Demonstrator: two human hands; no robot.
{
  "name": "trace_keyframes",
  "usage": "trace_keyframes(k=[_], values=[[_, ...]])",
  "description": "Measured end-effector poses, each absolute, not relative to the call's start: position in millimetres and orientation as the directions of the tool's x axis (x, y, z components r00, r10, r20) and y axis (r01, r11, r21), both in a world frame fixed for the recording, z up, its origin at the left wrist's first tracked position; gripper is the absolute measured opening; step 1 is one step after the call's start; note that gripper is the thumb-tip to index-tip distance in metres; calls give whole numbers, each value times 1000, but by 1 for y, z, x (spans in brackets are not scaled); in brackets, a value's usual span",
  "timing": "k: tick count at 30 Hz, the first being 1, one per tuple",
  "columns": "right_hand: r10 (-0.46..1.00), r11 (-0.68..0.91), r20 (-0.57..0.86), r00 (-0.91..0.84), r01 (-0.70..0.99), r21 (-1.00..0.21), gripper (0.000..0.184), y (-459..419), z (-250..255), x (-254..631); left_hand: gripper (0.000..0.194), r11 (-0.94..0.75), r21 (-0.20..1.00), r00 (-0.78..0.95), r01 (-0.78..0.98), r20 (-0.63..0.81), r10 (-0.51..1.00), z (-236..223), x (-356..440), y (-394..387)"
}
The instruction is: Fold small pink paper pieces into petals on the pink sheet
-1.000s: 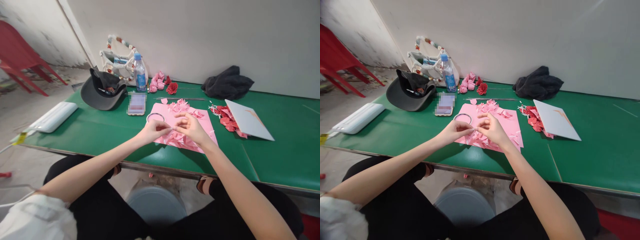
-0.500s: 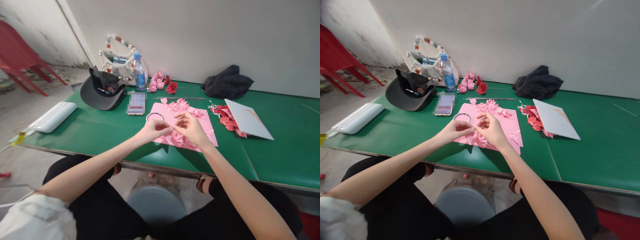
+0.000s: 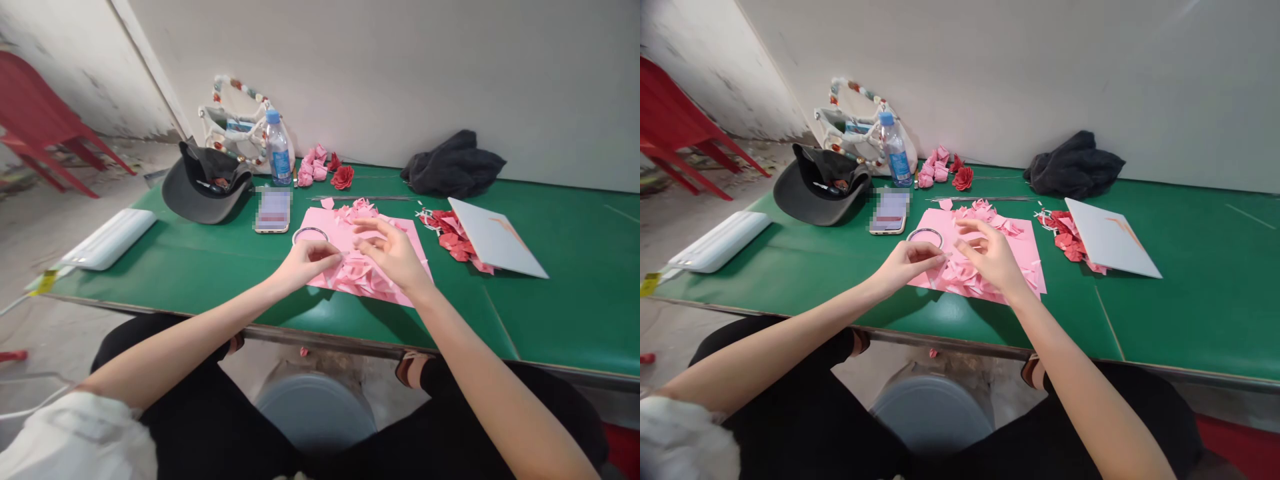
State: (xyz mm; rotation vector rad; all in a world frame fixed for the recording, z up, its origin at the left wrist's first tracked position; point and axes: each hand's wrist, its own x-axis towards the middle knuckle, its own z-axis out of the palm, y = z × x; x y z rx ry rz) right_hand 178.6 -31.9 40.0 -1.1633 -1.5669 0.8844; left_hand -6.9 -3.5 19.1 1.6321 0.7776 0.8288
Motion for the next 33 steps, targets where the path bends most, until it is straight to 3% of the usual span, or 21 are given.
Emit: trace_keyframes(k=[3, 6, 9, 12, 14, 17, 20, 23, 27, 29, 33], values=[[966, 245, 211, -151, 267, -932, 31, -32, 39, 176, 27, -223, 968, 556, 113, 125, 822, 20, -6, -5], [969, 246, 226, -99, 317, -916, 22, -30, 37, 180, 30, -303, 936, 584, 179, 147, 798, 21, -6, -2], [980, 200, 190, -66, 381, -902, 28, -23, 31, 195, 29, -445, 841, 594, 309, 195, 781, 21, -11, 5], [994, 105, 75, -85, 444, -890, 34, -16, 23, 208, 22, -605, 520, 592, 602, 218, 776, 17, -20, 12], [995, 90, 57, -81, 498, -863, 34, -14, 17, 210, 22, -629, 294, 611, 720, 160, 775, 14, -23, 15], [991, 131, 85, -104, 599, -790, 33, -15, 11, 207, 22, -640, 125, 627, 758, 130, 768, 9, -24, 17], [973, 226, 192, -129, 705, -672, 26, -16, 10, 201, 25, -645, 219, 610, 732, 211, 764, 9, -22, 18], [929, 312, 357, -95, 719, -621, 16, -20, 14, 193, 23, -613, 495, 550, 616, 288, 784, 14, -19, 15], [846, 466, 530, -62, 571, -676, 17, -33, 26, 173, 18, -429, 856, 551, 289, 217, 806, 24, -13, 10], [812, 525, 577, -87, 543, -655, 18, -40, 29, 165, 20, -328, 933, 591, 145, 185, 785, 27, -11, 8], [785, 553, 611, -97, 554, -622, 22, -47, 29, 160, 22, -246, 969, 621, 5, 190, 761, 30, -9, 4]])
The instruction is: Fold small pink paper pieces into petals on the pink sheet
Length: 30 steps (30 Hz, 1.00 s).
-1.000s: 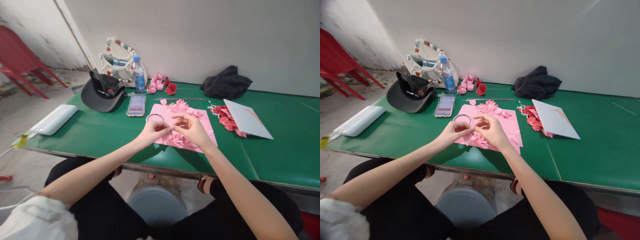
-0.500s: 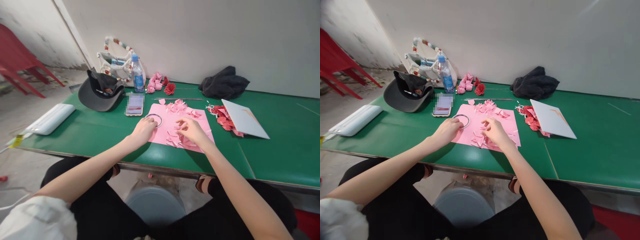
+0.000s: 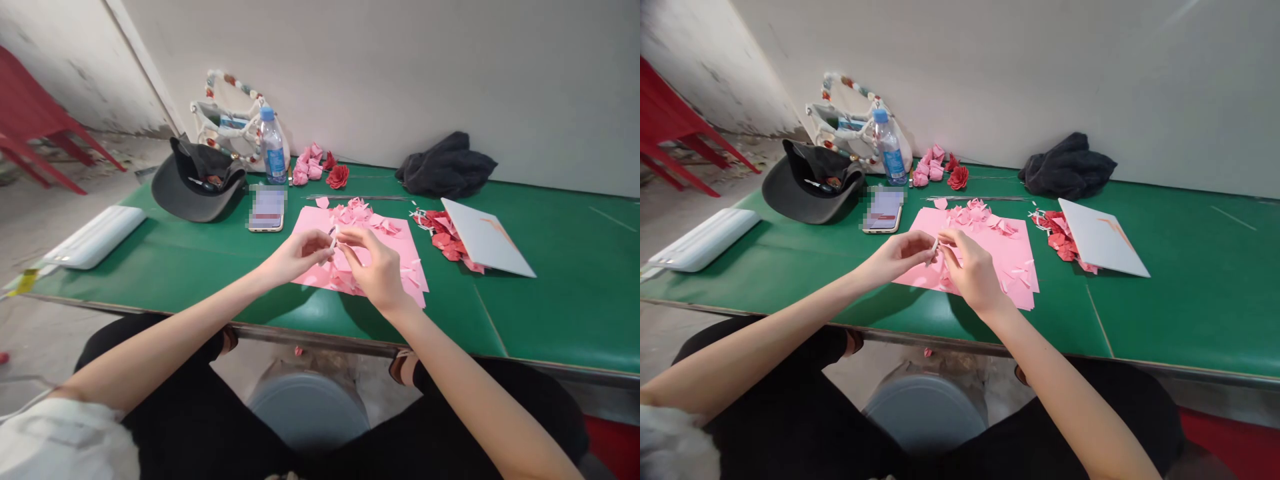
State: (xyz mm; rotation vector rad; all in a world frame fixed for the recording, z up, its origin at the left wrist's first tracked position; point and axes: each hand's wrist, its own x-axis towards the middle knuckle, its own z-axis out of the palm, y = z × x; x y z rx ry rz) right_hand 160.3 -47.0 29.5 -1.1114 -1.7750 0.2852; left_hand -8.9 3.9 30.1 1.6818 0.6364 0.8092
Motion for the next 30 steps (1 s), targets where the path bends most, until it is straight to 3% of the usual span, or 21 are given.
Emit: trace_keyframes(k=[4, 10, 17, 22, 26, 30], values=[[785, 550, 610, -104, 570, -610, 26, -45, 26, 162, 27, -195, 981, 609, -21, 167, 775, 33, -9, 1], [748, 592, 633, -199, 632, -501, 26, -46, 25, 160, 27, -185, 983, 563, -14, 161, 811, 33, -9, 3], [774, 563, 624, -109, 571, -597, 30, -46, 28, 160, 30, -150, 988, 549, -40, 147, 822, 34, -8, 2], [756, 594, 636, -153, 567, -570, 36, -47, 25, 158, 30, -78, 995, 542, -55, 95, 835, 34, -9, 4], [740, 612, 658, -140, 546, -573, 31, -50, 26, 154, 31, -29, 999, 538, -41, 47, 841, 33, -11, 5], [763, 580, 646, -33, 477, -660, 25, -50, 29, 153, 32, -20, 1000, 551, -24, 30, 834, 34, -10, 1]])
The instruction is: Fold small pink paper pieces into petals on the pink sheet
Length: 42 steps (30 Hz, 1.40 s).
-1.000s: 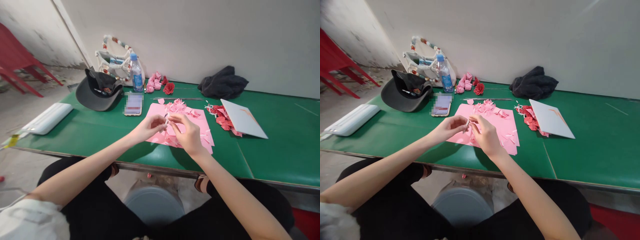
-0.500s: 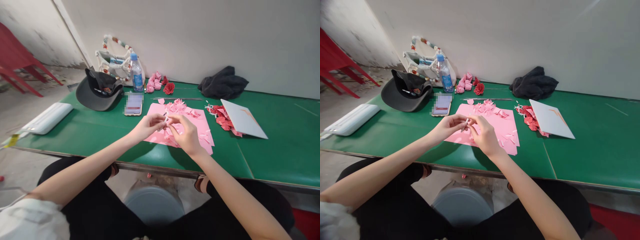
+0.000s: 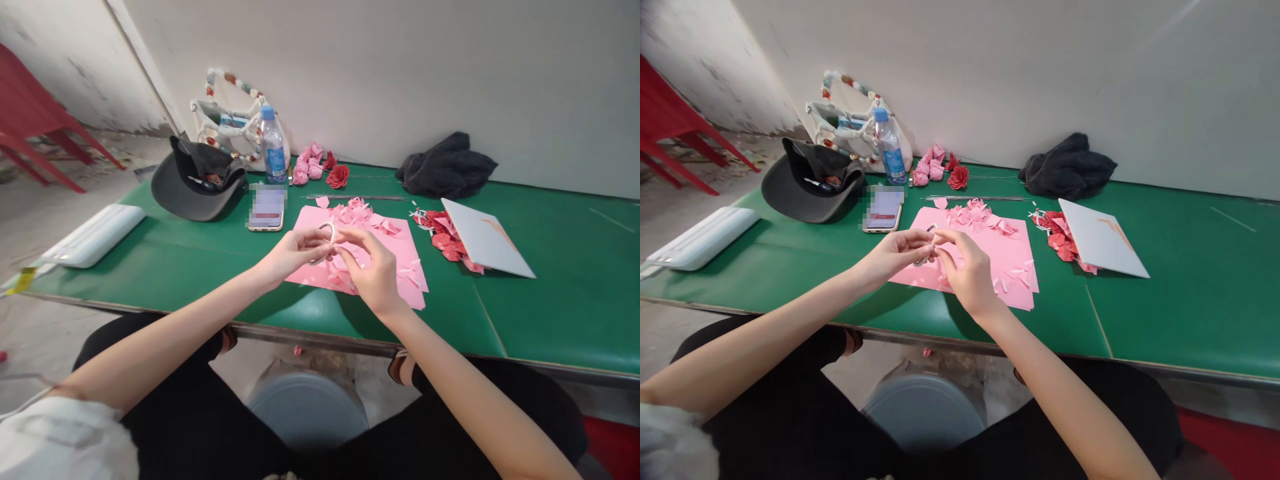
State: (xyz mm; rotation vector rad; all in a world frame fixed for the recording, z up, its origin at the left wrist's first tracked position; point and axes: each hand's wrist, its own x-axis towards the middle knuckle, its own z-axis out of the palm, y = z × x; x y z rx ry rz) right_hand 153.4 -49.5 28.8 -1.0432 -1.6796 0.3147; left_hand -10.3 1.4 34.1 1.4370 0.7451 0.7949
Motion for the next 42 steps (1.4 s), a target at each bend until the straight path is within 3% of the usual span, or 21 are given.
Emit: trace_keyframes(k=[8, 14, 24, 30, 33, 36, 39, 42], values=[[792, 503, 594, 139, 402, -765, 27, -40, 22, 159, 33, -34, 998, 627, 59, -11, 779, 39, -8, -4], [792, 501, 592, 149, 395, -770, 25, -43, 25, 156, 25, 10, 999, 622, 36, -30, 782, 37, -6, -4], [834, 462, 533, 140, 351, -814, 24, -52, 32, 147, 21, -303, 940, 433, 159, 209, 877, 38, -9, -3], [783, 483, 620, 50, 578, -657, 18, -55, 27, 146, 12, -580, 781, 398, 232, 468, 789, 33, -7, -5], [723, 560, 690, -44, 623, -546, 17, -60, 25, 143, 11, -583, 769, 325, 261, 499, 804, 33, -15, 8], [665, 654, 730, -159, 595, -467, 18, -59, 27, 143, 16, -503, 818, 131, 278, 486, 864, 36, -27, 27], [650, 634, 757, -71, 599, -489, 31, -41, 32, 165, 21, -463, 811, 248, 358, 396, 884, 35, -31, 35], [669, 477, 734, 121, 688, -548, 51, -8, 29, 212, 18, -534, 690, 429, 488, 343, 835, 25, -26, 31]])
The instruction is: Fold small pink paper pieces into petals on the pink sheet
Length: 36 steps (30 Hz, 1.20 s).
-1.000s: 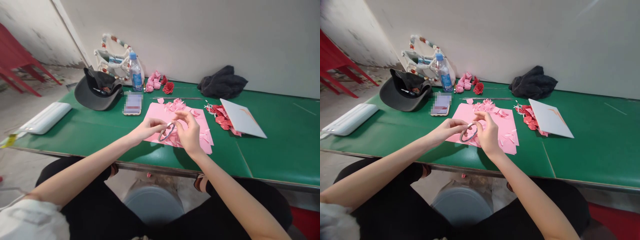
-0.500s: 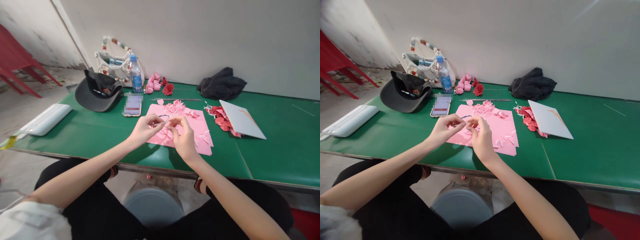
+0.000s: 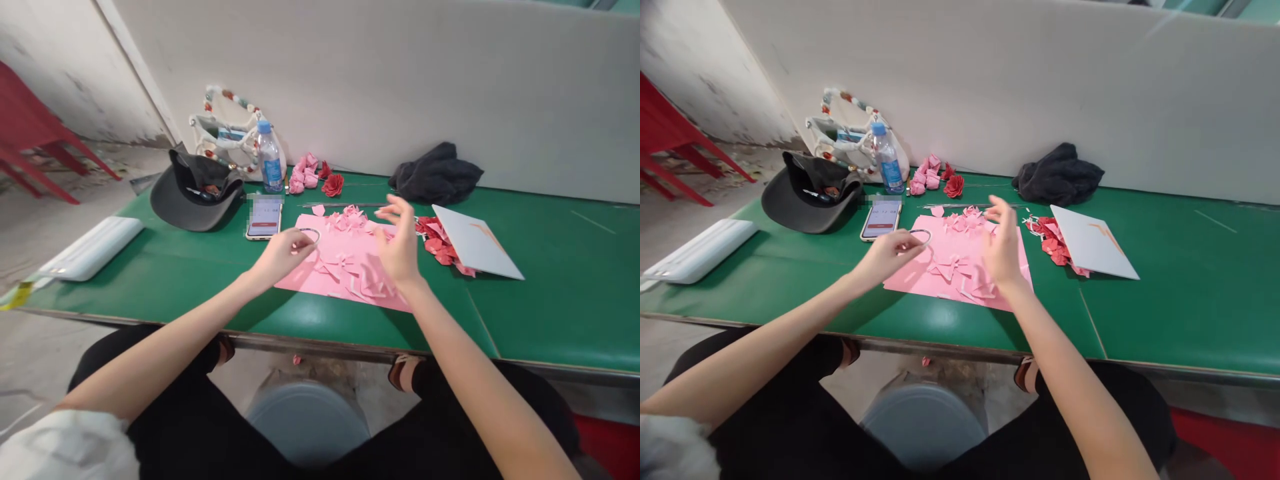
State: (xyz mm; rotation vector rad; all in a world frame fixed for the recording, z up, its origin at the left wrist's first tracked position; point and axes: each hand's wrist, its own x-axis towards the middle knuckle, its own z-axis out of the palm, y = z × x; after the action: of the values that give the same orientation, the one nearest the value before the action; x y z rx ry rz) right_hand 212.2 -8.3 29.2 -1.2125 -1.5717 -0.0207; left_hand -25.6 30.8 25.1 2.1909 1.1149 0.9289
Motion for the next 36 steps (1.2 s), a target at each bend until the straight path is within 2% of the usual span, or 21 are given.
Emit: trace_keyframes(k=[3, 5, 10, 14, 16, 19, 20, 22, 25, 27, 31, 33, 36], values=[[709, 332, 672, 213, 740, -585, 60, 23, 15, 261, 21, -602, 561, 543, 568, 294, 787, 11, -21, 27], [783, 284, 593, 188, 741, -609, 57, 40, 2, 280, 23, -631, 494, 583, 598, 272, 765, 4, -20, 26], [833, 275, 537, 131, 744, -609, 57, 63, -17, 285, 32, -668, 439, 602, 601, 301, 740, 1, -21, 24], [816, 282, 549, 181, 705, -651, 59, 58, -5, 276, 29, -653, 510, 566, 559, 341, 751, 7, -21, 23], [782, 313, 578, 232, 656, -686, 59, 44, 8, 266, 27, -636, 585, 541, 503, 360, 760, 12, -18, 20], [778, 390, 563, 278, 489, -780, 61, 12, 28, 235, 27, -549, 747, 485, 375, 346, 803, 20, -11, 10], [799, 401, 541, 263, 438, -805, 59, 0, 33, 221, 32, -498, 814, 475, 299, 325, 818, 21, -8, 5], [838, 422, 513, 186, 373, -826, 51, -23, 38, 194, 55, -343, 936, 479, 75, 268, 836, 23, -2, -5], [840, 447, 523, 143, 361, -818, 43, -46, 35, 163, 78, -83, 986, 517, -143, 146, 843, 20, 5, -15], [858, 434, 493, 140, 314, -844, 44, -52, 29, 152, 75, -34, 987, 494, -155, 107, 863, 17, 6, -17], [894, 410, 436, 102, 207, -888, 48, -54, 17, 146, 49, -151, 986, 412, -76, 169, 896, 15, 6, -15], [877, 443, 474, 86, 240, -864, 47, -54, 15, 147, 40, -189, 980, 401, -63, 198, 894, 14, 6, -14], [811, 516, 583, 51, 408, -753, 46, -54, 16, 149, 37, -194, 979, 452, -68, 203, 869, 10, 6, -13]])
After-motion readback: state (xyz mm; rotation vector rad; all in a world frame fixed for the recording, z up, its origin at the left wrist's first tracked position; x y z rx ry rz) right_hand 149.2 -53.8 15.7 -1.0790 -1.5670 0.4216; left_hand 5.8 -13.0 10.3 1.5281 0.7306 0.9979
